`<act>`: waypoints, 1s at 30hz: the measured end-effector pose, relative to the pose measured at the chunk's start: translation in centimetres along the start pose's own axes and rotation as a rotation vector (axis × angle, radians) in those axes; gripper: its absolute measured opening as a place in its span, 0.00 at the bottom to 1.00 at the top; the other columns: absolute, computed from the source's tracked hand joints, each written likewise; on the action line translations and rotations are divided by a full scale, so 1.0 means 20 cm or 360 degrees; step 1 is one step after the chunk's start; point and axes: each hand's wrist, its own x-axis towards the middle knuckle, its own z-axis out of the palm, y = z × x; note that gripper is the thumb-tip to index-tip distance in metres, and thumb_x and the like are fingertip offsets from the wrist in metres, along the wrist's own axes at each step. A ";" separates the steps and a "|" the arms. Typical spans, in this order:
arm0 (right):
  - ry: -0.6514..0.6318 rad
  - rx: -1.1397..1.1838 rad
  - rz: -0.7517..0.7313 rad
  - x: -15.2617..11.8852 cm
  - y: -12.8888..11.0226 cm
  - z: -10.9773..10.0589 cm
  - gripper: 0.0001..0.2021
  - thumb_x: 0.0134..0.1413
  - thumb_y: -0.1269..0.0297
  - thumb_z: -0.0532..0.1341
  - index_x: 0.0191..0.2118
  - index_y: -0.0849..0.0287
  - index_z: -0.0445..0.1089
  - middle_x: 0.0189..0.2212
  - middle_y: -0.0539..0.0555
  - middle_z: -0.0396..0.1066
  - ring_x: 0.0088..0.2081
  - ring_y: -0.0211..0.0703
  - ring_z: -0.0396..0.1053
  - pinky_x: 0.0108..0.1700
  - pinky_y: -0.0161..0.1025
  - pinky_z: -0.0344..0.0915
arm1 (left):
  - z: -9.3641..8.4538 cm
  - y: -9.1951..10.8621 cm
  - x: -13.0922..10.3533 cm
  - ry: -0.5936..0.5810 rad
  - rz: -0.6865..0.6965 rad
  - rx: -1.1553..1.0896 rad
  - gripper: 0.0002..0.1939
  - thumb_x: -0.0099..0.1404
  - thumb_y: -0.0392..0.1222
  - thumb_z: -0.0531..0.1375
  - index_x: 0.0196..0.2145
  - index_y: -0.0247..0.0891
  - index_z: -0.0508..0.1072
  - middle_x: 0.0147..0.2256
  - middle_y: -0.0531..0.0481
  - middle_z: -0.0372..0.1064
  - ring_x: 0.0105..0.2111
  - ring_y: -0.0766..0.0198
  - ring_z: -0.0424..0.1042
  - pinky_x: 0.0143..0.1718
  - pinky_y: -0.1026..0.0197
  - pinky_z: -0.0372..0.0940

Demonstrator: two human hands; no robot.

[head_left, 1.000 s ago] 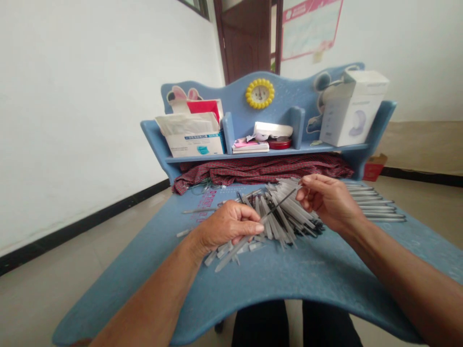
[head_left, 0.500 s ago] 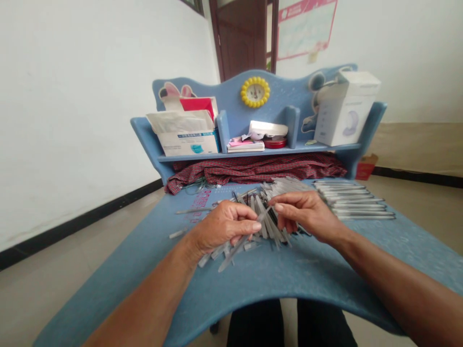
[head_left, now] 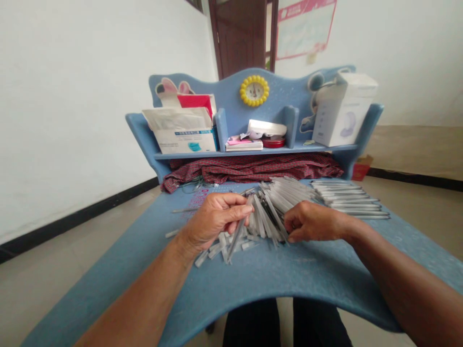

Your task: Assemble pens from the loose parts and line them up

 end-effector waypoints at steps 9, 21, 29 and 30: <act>-0.0007 0.0098 -0.0151 0.00 -0.04 0.04 0.03 0.45 0.71 0.60 0.28 0.60 0.71 0.20 0.45 0.63 0.22 0.31 0.57 0.24 0.30 0.51 | -0.02 -0.01 0.01 0.0079 0.0067 -0.0029 0.11 0.54 0.43 0.63 0.24 0.30 0.72 0.20 0.52 0.68 0.14 0.77 0.56 0.13 0.72 0.48; 0.0163 -0.0209 -0.0230 -0.03 -0.13 0.06 0.06 0.52 0.69 0.58 0.31 0.58 0.72 0.20 0.48 0.66 0.22 0.32 0.60 0.27 0.32 0.51 | -0.02 -0.01 0.01 0.0110 0.0071 0.0054 0.12 0.56 0.44 0.62 0.22 0.31 0.71 0.20 0.53 0.68 0.13 0.77 0.56 0.13 0.71 0.47; -0.0080 -0.0344 -0.0068 -0.06 -0.02 -0.03 0.09 0.45 0.74 0.58 0.30 0.57 0.74 0.25 0.49 0.73 0.28 0.36 0.67 0.32 0.32 0.58 | -0.02 -0.01 0.02 0.0076 0.0088 0.0113 0.13 0.56 0.45 0.61 0.22 0.31 0.71 0.20 0.52 0.67 0.13 0.77 0.56 0.13 0.72 0.48; -0.0105 -0.0344 -0.0060 -0.06 -0.02 -0.03 0.10 0.45 0.74 0.58 0.31 0.56 0.75 0.27 0.49 0.74 0.29 0.37 0.68 0.33 0.32 0.58 | -0.02 -0.01 0.02 0.0076 0.0081 0.0122 0.13 0.56 0.45 0.61 0.22 0.31 0.71 0.20 0.52 0.67 0.13 0.77 0.56 0.13 0.71 0.48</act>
